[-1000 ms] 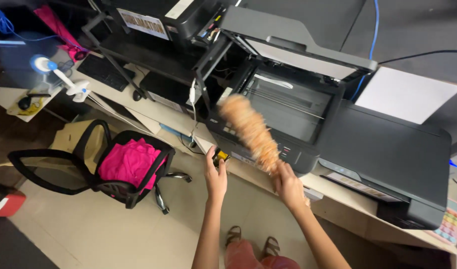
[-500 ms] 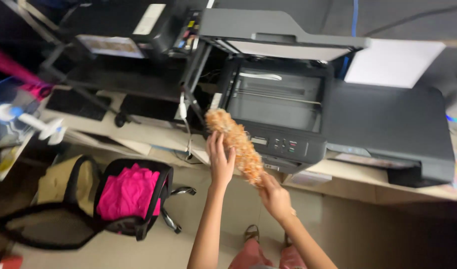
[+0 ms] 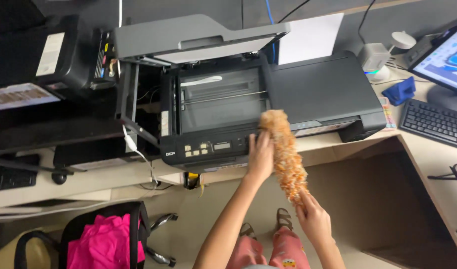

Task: The person uses a fluffy duster to clean the exterior surfaces of two printers on a desk. They wipe the top, sides, and front of the devices, then open the scanner lid of one printer to dust the interior glass and cover before closing it.

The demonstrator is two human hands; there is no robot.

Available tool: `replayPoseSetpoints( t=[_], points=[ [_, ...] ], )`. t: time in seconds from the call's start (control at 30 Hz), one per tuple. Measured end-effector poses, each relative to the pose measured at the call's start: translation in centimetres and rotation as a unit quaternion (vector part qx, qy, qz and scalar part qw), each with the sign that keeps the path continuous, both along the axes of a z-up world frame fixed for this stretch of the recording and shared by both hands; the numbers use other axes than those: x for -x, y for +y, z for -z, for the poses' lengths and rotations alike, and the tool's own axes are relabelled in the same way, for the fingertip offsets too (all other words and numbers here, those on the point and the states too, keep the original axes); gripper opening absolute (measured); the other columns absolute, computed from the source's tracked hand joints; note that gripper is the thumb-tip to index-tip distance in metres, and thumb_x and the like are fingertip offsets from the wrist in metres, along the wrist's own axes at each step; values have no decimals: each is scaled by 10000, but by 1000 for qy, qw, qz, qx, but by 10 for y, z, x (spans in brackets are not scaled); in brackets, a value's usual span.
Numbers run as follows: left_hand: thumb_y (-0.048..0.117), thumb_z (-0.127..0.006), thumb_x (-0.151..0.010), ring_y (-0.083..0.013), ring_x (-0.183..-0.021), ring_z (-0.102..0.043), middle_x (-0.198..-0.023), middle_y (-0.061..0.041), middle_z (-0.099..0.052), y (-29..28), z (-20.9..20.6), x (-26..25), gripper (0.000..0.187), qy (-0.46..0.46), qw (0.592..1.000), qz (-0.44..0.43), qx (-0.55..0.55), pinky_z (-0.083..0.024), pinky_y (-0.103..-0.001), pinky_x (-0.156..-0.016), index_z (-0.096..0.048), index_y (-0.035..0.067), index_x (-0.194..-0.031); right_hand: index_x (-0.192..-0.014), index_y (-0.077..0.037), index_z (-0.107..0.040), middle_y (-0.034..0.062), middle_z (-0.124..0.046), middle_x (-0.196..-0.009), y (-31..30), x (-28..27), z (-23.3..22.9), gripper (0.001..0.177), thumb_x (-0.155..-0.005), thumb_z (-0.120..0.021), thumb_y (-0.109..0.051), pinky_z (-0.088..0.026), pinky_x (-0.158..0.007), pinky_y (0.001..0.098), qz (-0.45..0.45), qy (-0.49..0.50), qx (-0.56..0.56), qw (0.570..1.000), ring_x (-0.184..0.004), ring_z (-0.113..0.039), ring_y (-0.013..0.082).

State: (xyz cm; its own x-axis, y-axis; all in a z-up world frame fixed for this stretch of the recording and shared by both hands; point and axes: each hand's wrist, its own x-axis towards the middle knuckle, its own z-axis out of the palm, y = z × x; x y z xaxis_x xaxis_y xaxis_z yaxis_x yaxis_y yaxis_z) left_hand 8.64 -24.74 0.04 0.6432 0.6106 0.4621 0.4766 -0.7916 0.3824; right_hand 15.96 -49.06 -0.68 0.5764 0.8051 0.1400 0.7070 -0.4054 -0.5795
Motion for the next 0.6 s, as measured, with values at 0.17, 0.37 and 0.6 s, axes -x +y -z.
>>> replayPoseSetpoints(
  t=[0.17, 0.37, 0.6],
  points=[
    [15, -443, -993, -345, -1379, -479, -1423, -180, -532, 16, -10, 73, 369, -57, 993, -76, 70, -208, -655, -1252, -597, -71, -1317, -1264, -140, -675, 122, -716, -1221, 32, -2, -22, 441, -829, -709, -199, -607, -739, 444, -101, 18, -8, 995, -908, -734, 357],
    [101, -667, -883, -332, -1318, -543, -1298, -174, -595, 36, -21, 107, 242, 44, 994, -91, 46, -228, -650, -1248, -608, -9, -1092, -1268, -171, -675, 96, -719, -1181, 43, -16, -80, 449, -822, -714, -205, -601, -689, 442, -142, -34, 0, 989, -823, -725, 360],
    [80, -719, -823, -383, -1383, -475, -1441, -212, -537, 4, -57, 33, 452, -41, 998, 30, 30, -262, -639, -1186, -550, 8, -1235, -1305, -168, -656, 75, -716, -1162, 23, -35, -86, 437, -871, -695, -195, -592, -675, 448, -14, -78, 20, 997, -811, -724, 360]
  ],
)
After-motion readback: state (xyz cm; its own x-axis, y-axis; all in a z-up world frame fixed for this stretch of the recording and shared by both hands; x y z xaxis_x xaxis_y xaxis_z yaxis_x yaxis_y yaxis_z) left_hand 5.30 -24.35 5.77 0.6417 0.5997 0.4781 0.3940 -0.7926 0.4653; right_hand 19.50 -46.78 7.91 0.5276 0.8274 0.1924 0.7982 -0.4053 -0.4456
